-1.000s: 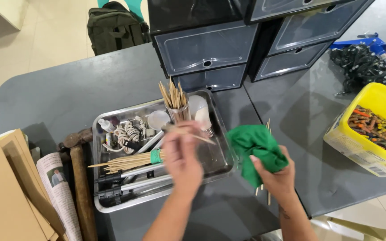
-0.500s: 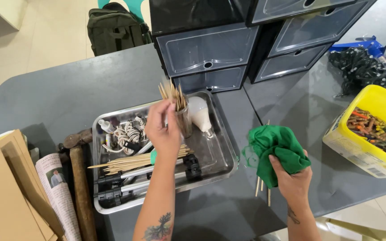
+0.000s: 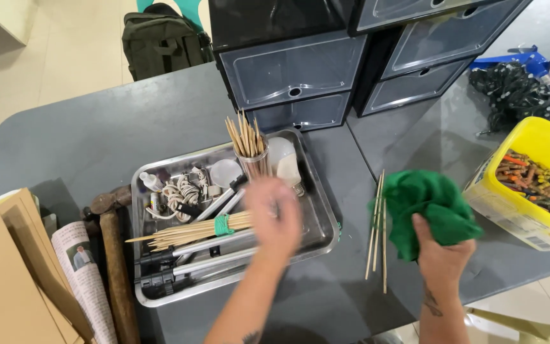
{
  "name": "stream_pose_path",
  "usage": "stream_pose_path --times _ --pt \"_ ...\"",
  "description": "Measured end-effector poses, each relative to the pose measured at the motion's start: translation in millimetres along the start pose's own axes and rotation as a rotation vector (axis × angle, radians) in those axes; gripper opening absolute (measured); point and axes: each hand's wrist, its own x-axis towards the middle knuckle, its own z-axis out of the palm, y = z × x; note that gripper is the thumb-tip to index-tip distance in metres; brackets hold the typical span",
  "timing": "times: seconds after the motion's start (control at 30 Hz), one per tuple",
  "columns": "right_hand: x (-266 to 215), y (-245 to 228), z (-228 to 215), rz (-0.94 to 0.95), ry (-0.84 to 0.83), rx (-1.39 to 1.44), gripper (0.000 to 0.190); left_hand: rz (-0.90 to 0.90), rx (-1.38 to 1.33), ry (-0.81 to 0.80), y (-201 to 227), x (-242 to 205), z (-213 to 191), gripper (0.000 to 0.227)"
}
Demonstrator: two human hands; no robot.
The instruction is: The person wipes wooden skewers one by one with a green cloth. They pick up each skewer from a pile on the table, wipe it, and place it into a clear container. The person repeats this process for multiple skewers throughout the video.
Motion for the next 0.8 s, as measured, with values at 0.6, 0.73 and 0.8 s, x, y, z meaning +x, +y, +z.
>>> stream_pose_path --times 0.6,0.73,0.8 --pt "9 4 -33 -0.065 0.169 0.227 0.031 -0.039 0.227 -0.985 26 -116 101 0.043" --pt "7 8 -33 -0.046 0.172 0.202 0.032 -0.064 0.247 -0.963 29 -113 99 0.039" --pt "8 8 -31 -0.042 0.172 0.242 0.032 -0.068 0.209 -0.996 34 -104 95 0.03"
